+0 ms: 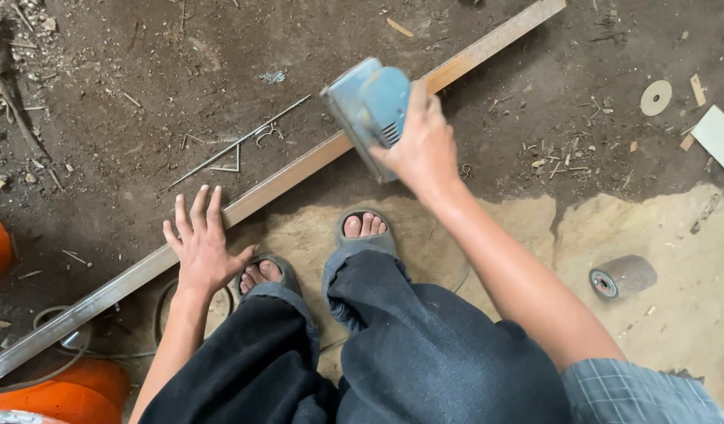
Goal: Using an electric sheet sander to smooth the surface of a long metal beam on a workshop floor.
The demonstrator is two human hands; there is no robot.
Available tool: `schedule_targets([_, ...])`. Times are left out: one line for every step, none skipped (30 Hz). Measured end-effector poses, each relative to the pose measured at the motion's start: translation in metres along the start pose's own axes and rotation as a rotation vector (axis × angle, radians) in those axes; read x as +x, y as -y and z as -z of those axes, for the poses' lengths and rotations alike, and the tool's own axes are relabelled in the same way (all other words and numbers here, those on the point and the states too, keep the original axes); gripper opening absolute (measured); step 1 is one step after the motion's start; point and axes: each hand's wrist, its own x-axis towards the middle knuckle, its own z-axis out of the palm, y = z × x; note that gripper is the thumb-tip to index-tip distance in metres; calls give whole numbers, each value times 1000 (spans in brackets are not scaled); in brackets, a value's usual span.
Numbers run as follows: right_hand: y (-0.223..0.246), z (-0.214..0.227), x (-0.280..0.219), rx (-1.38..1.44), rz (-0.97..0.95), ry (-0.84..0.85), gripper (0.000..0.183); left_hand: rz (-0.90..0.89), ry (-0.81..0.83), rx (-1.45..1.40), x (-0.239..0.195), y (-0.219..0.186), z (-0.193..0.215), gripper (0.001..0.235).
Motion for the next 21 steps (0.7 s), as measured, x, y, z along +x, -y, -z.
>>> schedule_targets([-4,7,7,0,2,0,101,1,-1,-1,2,6,-7,124])
schedule_targets([-8,14,13,7,-47,4,102,-63,-67,36,4,12,-14,125])
schedule_targets([-12,21,19,13,-95,9,104,-126,-132,72,6,18,-22,126])
schedule_targets([-19,28,26,12,-93,9,104,-125,-132,71,6,17,-21,126])
schedule_targets([-25,34,32,40,-110,-11,99,-119,-125,66,6,17,-21,127])
schedule_targets([-31,40,38,67,-126,-32,94,-114,-119,62,6,17,-21,127])
schedule_targets([-46,42,47,66,-123,-29,94,-110,-118,60,6,15,-19,127])
schedule_targets([-60,45,55,29,-97,-76,94,-110,-113,51,6,14,-18,127])
schedule_targets([-74,47,64,-8,-70,-120,95,-109,-107,41,5,14,-17,126])
schedule_targets([-80,51,69,-10,-67,-115,95,-103,-104,38,4,15,-19,126])
schedule_targets([-86,57,75,3,-93,-134,89,-115,-124,55,5,16,-20,126])
schedule_targets([-92,62,81,17,-120,-154,84,-126,-145,72,5,16,-22,127])
schedule_targets([-101,62,85,17,-115,-150,84,-120,-145,70,5,16,-21,127])
schedule_targets([-109,62,89,-23,-138,-175,87,-116,-139,69,4,15,-19,127])
schedule_targets([-119,62,92,-64,-165,-200,89,-114,-131,68,5,13,-19,128])
schedule_targets([-116,62,91,-65,-162,-197,89,-111,-130,66,4,15,-21,128])
schedule_targets([-114,61,90,-76,-216,-168,97,-121,-151,80,5,16,-22,128])
schedule_targets([-112,61,89,-86,-269,-138,105,-130,-173,95,5,16,-24,129])
schedule_targets([-102,59,84,-88,-270,-134,105,-128,-169,94,5,15,-22,129])
schedule_targets([-93,58,78,-52,-230,-139,94,-117,-153,76,5,14,-20,128])
schedule_targets([-85,57,71,-19,-192,-146,84,-109,-137,57,5,12,-17,128])
